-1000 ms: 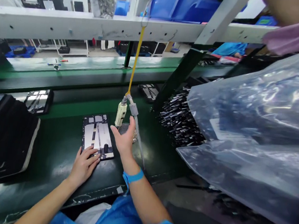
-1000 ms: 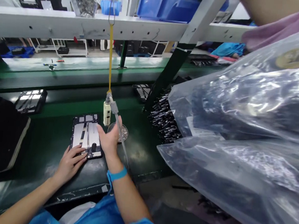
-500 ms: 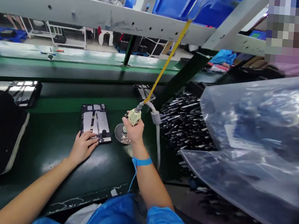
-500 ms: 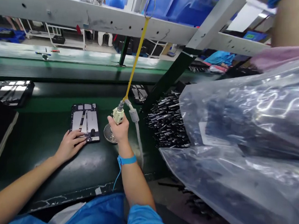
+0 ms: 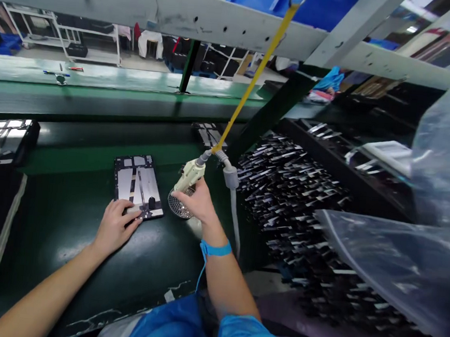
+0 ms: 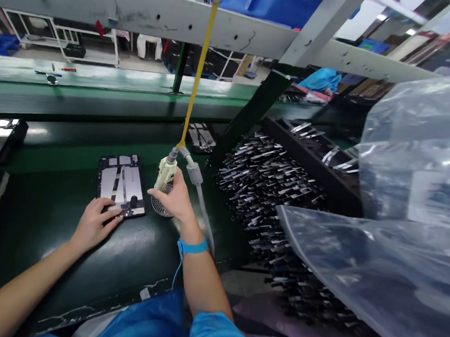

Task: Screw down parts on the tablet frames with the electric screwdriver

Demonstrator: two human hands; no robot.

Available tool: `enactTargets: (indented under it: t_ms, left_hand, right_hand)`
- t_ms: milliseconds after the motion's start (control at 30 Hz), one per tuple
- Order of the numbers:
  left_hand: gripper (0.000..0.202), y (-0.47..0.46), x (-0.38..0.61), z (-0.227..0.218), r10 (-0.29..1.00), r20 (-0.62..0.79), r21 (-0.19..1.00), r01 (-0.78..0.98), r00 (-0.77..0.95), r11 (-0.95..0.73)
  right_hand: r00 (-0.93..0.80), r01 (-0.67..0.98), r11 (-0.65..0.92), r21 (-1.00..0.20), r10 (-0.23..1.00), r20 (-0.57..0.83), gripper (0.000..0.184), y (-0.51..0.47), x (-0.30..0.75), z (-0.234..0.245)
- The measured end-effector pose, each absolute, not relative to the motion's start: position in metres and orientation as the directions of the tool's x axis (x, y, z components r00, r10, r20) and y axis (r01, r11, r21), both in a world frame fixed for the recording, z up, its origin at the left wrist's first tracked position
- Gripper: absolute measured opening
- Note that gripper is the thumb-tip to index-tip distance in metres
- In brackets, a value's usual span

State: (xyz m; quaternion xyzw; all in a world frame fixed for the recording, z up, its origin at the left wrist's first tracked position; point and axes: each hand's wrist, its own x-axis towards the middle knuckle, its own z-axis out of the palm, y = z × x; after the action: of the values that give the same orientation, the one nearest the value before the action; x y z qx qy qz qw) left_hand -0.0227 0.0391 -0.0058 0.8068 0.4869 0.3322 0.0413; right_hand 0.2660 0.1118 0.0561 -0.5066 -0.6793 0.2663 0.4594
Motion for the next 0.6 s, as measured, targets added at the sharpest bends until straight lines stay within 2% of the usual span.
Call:
enactTargets:
  t_ms: [67, 133, 200, 367, 500, 600]
  left_hand:
    - [0.018, 0.040, -0.026, -0.003, 0.815, 0.500, 0.389, 0.766, 0.291, -0.512]
    - [0.019, 0.042, -0.028, -0.001, 0.815, 0.497, 0.378, 0.771, 0.298, -0.513]
    - [0.019, 0.044, -0.029, 0.000, 0.813, 0.490, 0.365, 0.773, 0.314, -0.519]
    - [0.020, 0.044, -0.032, 0.000, 0.818, 0.481, 0.367, 0.775, 0.316, -0.515]
    - [0.020, 0.034, -0.035, 0.002, 0.825, 0.460, 0.383, 0.765, 0.329, -0.518]
    - [0.020, 0.025, -0.036, 0.003, 0.835, 0.439, 0.393, 0.765, 0.332, -0.511]
  right_hand:
    - [-0.112, 0.639, 0.263, -0.723, 0.961, 0.251, 0.100, 0.100, 0.279, 0.048]
    - [-0.118, 0.759, 0.147, -0.635, 0.989, 0.088, 0.112, 0.088, 0.286, 0.034]
    - [-0.086, 0.827, 0.075, -0.558, 0.996, 0.005, 0.112, 0.079, 0.285, 0.019]
    - [-0.018, 0.880, 0.061, -0.471, 0.995, 0.095, 0.096, 0.071, 0.279, 0.006]
    - [-0.003, 0.885, 0.076, -0.459, 0.987, 0.158, 0.088, 0.050, 0.280, 0.005]
    - [-0.035, 0.881, 0.104, -0.462, 0.987, 0.155, 0.089, 0.035, 0.275, 0.004]
